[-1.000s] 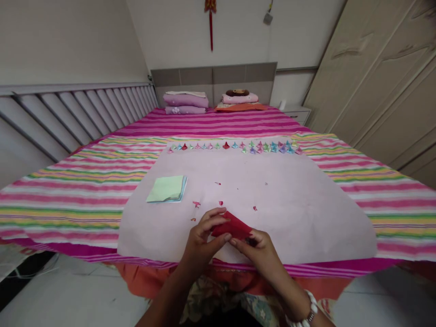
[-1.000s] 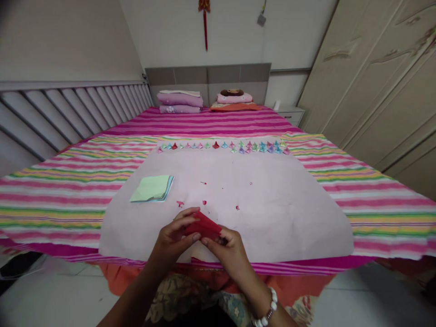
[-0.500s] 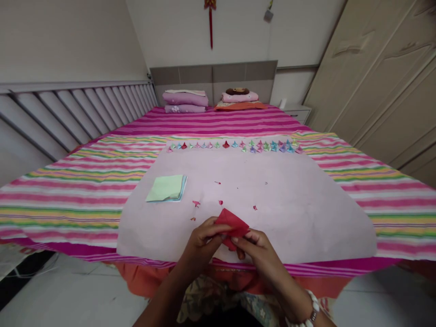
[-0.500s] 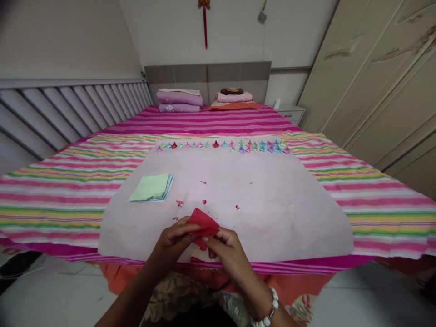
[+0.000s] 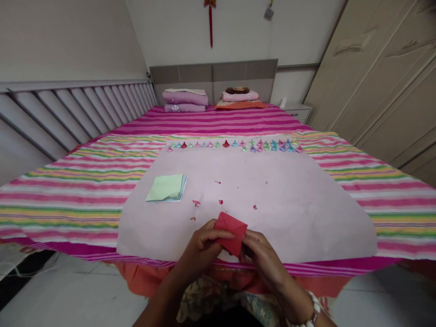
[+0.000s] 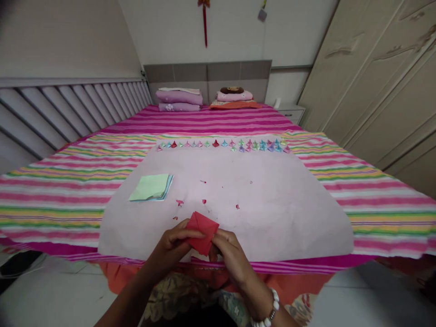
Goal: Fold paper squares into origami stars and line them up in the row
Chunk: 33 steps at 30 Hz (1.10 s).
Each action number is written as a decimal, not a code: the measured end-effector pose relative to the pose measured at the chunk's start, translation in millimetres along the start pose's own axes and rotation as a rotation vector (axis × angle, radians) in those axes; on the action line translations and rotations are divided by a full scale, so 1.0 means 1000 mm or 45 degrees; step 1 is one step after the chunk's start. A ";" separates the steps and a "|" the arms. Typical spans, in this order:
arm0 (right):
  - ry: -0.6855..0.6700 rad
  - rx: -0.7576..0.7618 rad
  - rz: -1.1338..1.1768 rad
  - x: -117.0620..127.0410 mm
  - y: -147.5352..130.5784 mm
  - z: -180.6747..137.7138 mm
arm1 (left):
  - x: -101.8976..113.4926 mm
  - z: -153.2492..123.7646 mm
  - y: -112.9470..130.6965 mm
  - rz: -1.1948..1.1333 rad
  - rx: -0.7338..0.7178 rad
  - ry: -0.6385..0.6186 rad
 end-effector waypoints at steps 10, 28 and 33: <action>0.050 -0.022 0.028 0.003 0.000 0.003 | 0.002 0.001 0.011 0.191 -0.021 0.056; 0.254 0.144 -0.002 0.007 -0.009 0.005 | 0.006 0.004 -0.002 0.269 -0.004 0.300; 0.224 0.189 -0.124 0.009 -0.009 0.005 | 0.005 0.005 -0.002 0.271 -0.020 0.299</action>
Point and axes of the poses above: each hand's wrist, its own z-axis towards the middle knuckle, its own x-axis out of the back of the hand, y = z × x, the point moved 5 cm from there along z, towards the middle knuckle, and after that the axes turned 3 degrees about z, right-handed, at the moved point
